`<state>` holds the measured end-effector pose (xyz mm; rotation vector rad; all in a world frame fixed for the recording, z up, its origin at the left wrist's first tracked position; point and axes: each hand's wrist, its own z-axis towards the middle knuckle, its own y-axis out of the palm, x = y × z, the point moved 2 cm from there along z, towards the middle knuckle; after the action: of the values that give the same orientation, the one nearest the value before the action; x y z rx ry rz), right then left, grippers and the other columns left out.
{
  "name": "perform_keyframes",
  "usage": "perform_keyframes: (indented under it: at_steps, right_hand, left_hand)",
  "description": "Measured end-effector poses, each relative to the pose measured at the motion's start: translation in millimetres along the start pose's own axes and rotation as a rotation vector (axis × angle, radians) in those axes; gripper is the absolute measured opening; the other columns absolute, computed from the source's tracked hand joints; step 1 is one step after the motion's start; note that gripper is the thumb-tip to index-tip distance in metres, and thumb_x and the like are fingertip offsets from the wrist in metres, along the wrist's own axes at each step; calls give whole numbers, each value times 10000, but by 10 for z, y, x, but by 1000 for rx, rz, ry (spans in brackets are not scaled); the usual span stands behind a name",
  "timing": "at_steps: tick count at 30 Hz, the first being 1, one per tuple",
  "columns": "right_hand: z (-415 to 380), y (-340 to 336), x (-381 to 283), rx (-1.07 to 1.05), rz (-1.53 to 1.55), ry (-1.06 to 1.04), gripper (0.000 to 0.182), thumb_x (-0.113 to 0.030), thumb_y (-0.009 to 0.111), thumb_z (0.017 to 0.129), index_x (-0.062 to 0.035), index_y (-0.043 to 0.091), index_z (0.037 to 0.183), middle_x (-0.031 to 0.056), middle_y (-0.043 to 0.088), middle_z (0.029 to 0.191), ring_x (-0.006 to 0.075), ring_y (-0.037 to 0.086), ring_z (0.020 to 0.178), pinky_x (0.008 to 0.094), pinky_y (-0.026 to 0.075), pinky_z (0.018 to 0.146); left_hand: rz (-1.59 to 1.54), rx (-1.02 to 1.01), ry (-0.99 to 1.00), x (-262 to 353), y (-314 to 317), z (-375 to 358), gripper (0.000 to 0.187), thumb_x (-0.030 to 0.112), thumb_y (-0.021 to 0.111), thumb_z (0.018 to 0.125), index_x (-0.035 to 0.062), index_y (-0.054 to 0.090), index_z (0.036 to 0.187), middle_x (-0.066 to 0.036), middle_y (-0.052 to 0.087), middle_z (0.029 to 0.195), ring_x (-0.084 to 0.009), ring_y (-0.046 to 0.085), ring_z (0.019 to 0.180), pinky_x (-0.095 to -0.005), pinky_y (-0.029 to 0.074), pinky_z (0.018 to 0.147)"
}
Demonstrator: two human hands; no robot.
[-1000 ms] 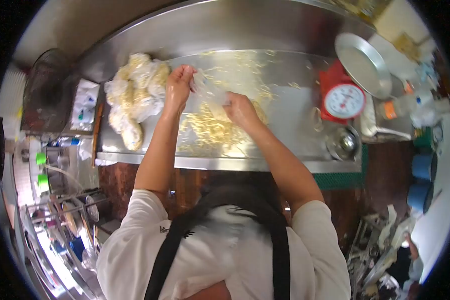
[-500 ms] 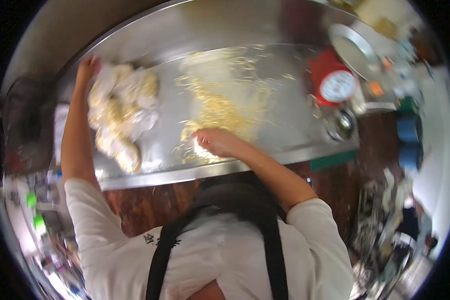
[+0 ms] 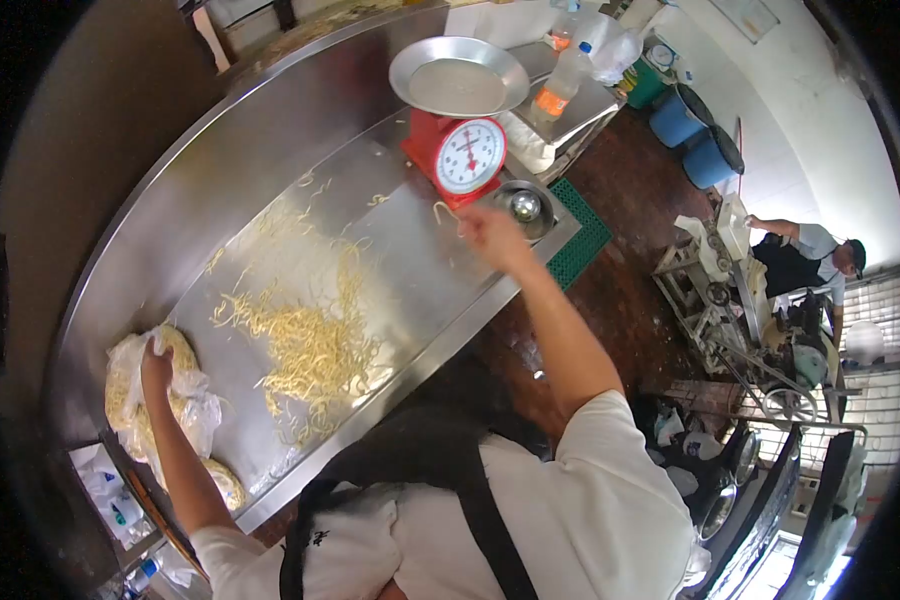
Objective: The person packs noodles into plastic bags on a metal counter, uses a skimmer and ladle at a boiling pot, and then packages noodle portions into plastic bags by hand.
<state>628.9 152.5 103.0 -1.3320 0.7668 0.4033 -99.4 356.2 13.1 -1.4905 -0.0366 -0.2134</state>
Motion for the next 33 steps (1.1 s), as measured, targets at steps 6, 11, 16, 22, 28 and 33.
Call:
perform_keyframes:
  at_steps: [6, 11, 16, 22, 28, 33]
  right_hand:
    - [1193, -1500, 1090, 361, 269, 32, 207, -97, 558, 941, 15, 635, 1097, 93, 689, 830, 140, 666, 764, 286, 550, 708]
    - [1798, -1804, 1883, 240, 339, 68, 196, -87, 569, 939, 13, 640, 1092, 85, 683, 837, 137, 668, 774, 284, 560, 695]
    - [2029, -2293, 2285, 238, 236, 114, 188, -115, 582, 943, -6, 661, 1075, 70, 686, 801, 124, 654, 683, 263, 535, 633]
    - [2072, -3386, 2568, 398, 104, 108, 177, -162, 643, 907, -25, 704, 1002, 72, 689, 778, 128, 662, 648, 279, 536, 607]
    - [3263, -4797, 4016, 685, -283, 82, 260, -192, 648, 879, -35, 691, 1081, 76, 708, 820, 141, 663, 647, 272, 530, 577]
    - [4797, -5555, 5771, 725, -591, 327, 391, -367, 628, 830, -65, 699, 1068, 207, 688, 1068, 351, 653, 1035, 428, 506, 917]
  left_hand:
    - [-1138, -261, -392, 2187, -144, -1299, 430, 213, 607, 965, 49, 526, 1355, -75, 669, 847, -99, 595, 629, -229, 490, 588]
    - [-1274, -582, -682, 3733, 315, -1876, 394, 241, 628, 958, 51, 561, 1296, -81, 675, 872, -121, 600, 628, -258, 508, 589]
    - [-1330, -772, -535, 4650, 247, -1715, 386, 220, 662, 932, 34, 575, 1259, -88, 675, 893, -132, 604, 656, -268, 504, 583]
    - [-1323, -993, -225, 5413, 533, -1189, 313, 171, 646, 943, 26, 601, 1217, -75, 663, 894, -111, 580, 679, -251, 483, 597]
    - [-1402, -937, -141, 6555, 399, -774, 299, 147, 643, 941, 17, 605, 1208, -78, 659, 907, -110, 582, 702, -249, 481, 613]
    - [-1416, -936, -389, 7674, 674, -644, 332, 176, 687, 910, 3, 620, 1185, -82, 672, 897, -128, 603, 707, -255, 494, 609]
